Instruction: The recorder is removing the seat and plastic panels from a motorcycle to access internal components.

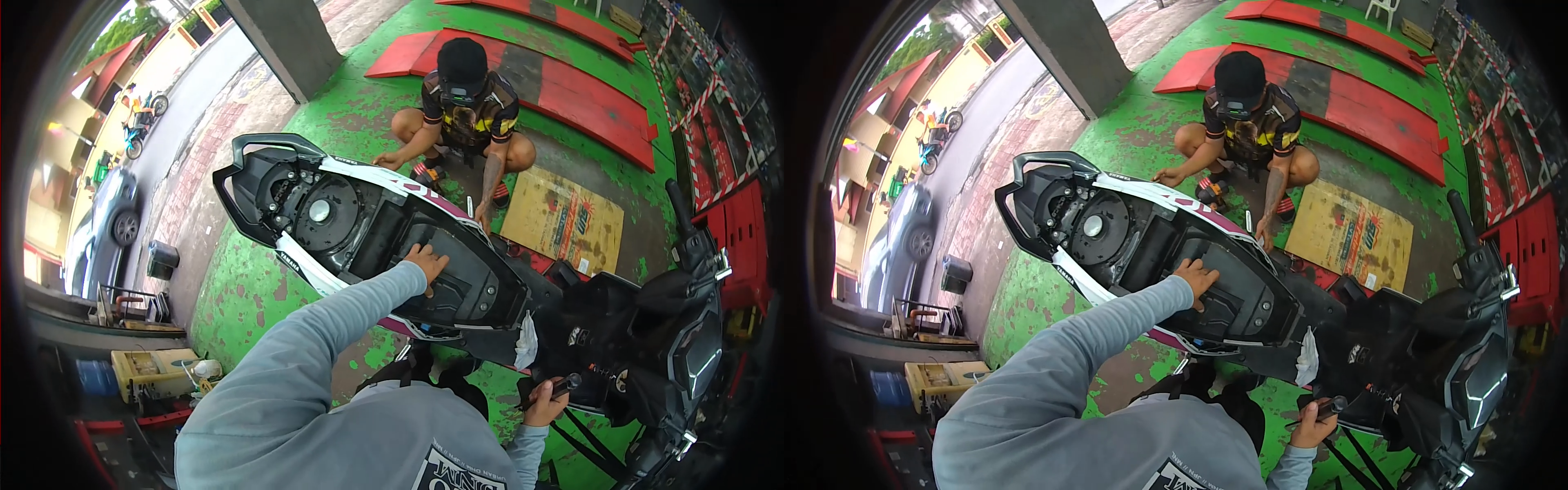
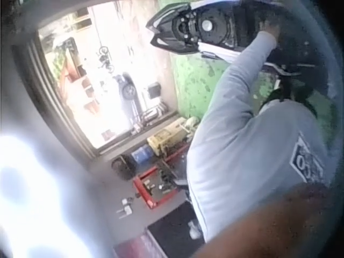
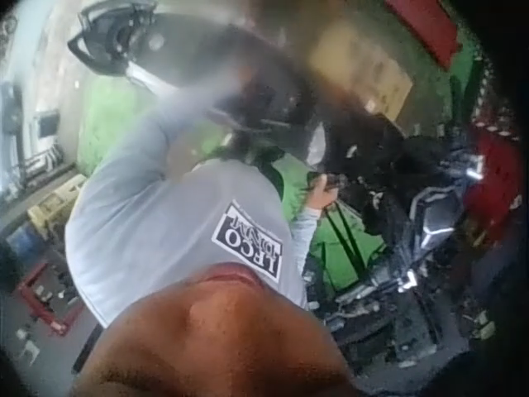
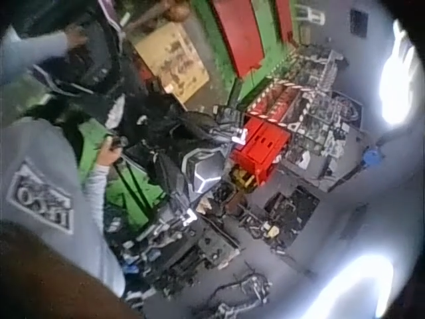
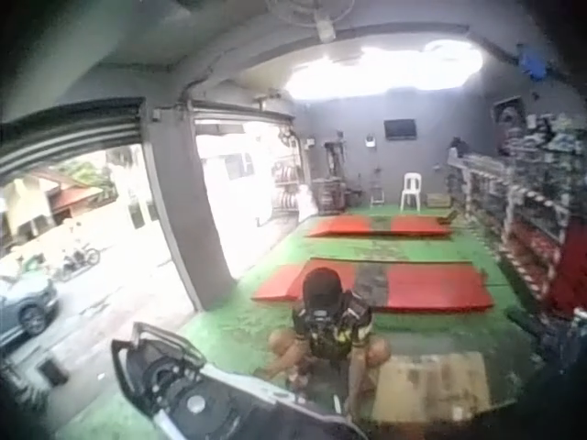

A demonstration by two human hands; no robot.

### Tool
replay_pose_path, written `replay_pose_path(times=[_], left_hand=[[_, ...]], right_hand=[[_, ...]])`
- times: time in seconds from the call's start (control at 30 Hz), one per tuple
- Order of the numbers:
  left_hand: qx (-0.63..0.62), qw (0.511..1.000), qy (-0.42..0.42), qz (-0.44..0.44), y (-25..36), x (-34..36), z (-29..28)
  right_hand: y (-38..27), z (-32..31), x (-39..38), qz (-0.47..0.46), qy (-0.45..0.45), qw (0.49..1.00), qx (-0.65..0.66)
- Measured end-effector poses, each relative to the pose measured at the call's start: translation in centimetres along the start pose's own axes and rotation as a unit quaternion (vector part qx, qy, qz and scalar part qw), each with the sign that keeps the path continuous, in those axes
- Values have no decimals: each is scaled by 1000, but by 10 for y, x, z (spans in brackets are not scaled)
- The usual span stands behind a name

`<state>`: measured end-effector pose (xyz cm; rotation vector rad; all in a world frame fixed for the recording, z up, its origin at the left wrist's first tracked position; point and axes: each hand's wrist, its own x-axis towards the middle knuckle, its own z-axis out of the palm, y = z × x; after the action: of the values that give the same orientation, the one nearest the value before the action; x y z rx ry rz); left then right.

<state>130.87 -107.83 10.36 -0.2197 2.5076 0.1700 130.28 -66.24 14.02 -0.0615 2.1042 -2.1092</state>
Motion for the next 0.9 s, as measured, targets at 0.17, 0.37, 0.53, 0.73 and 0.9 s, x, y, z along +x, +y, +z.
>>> replay_pose_path(times=[0.17, 0.37, 0.53, 0.73, 0.9], left_hand=[[-89, 993, -41, 58, -22, 10, 17], [-127, 984, 77, 103, -30, -12, -38], [-99, 984, 56, 138, -28, 14, -52], [16, 976, 188, 112, -17, 49, -9], [36, 901, 408, 140, -16, 33, -9]], right_hand=[[-11, 6, 11, -7, -19, 1000, -9], [-13, 6, 21, 19, -33, 999, -36], [-18, 11, 16, 29, -55, 995, -72], [-31, 13, 15, -24, -115, 973, -197], [-62, 37, 17, -52, -126, 957, -255]])
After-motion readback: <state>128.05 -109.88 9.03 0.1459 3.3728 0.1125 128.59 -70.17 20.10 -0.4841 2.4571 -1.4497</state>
